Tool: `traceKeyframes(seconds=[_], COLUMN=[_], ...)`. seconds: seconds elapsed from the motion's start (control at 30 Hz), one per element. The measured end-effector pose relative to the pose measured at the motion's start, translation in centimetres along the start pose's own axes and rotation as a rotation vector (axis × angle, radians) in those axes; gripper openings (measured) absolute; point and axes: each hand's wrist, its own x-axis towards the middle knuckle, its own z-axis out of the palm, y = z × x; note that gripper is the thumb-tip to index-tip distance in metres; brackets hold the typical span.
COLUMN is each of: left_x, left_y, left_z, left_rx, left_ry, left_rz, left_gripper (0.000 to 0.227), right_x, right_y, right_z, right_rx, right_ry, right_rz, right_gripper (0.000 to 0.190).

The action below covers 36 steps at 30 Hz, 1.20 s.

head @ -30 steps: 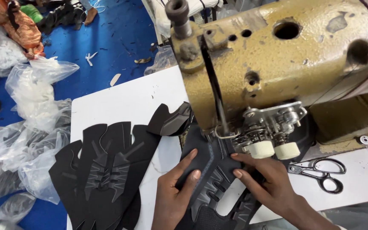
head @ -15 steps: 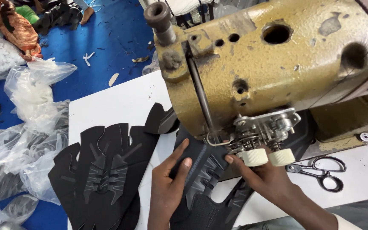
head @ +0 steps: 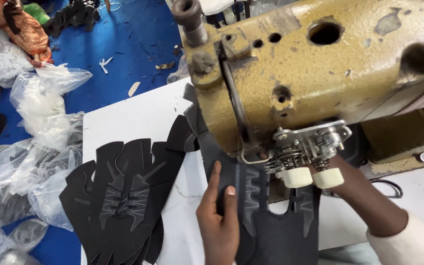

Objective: Sewing together black leather or synthetic upper components of a shoe using an industrial sewing machine.

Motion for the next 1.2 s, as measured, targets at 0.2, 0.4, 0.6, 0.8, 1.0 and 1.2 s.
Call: traceKeyframes(seconds=[0.2,0.4,0.6,0.8,1.0,1.2], left_x=[-1.1,-0.8,-0.5,0.3,1.3,6.2], left_y=[-1.0,-0.2,-0.2,0.5,-2.2,-1.9], left_z=[2.7,3.7,3.9,2.7,-0.9,-4.1], left_rx=[-0.02,-0.092,0.053,-0.115,-0.04,0.488], left_ry=[0.179,0.216,0.26,0.21,0.23,0.434], left_rz=[0.404,0.13,0.313,0.215,0.173,0.83], left_gripper=[0.05,0.053,0.05,0.053,0.057,0.072], right_x=[3.5,4.5,2.5,-9.1,-17.3,-16.4], right_y=[1.6,0.1,-3.3,-6.1,4.9,-1.7], right_z=[-3.1,-3.3,-3.2,-1.6,-4.0,-2.4], right_rx=[-0.563,-0.49,-0.408,-0.786,-1.185,-1.093], right_ry=[-0.105,-0.087,-0.071,0.316,0.069,-0.24], right_rz=[-0.062,-0.009,0.063,-0.246,0.393,0.681], right_gripper=[0.052,0.046,0.039,0.059,0.068,0.081])
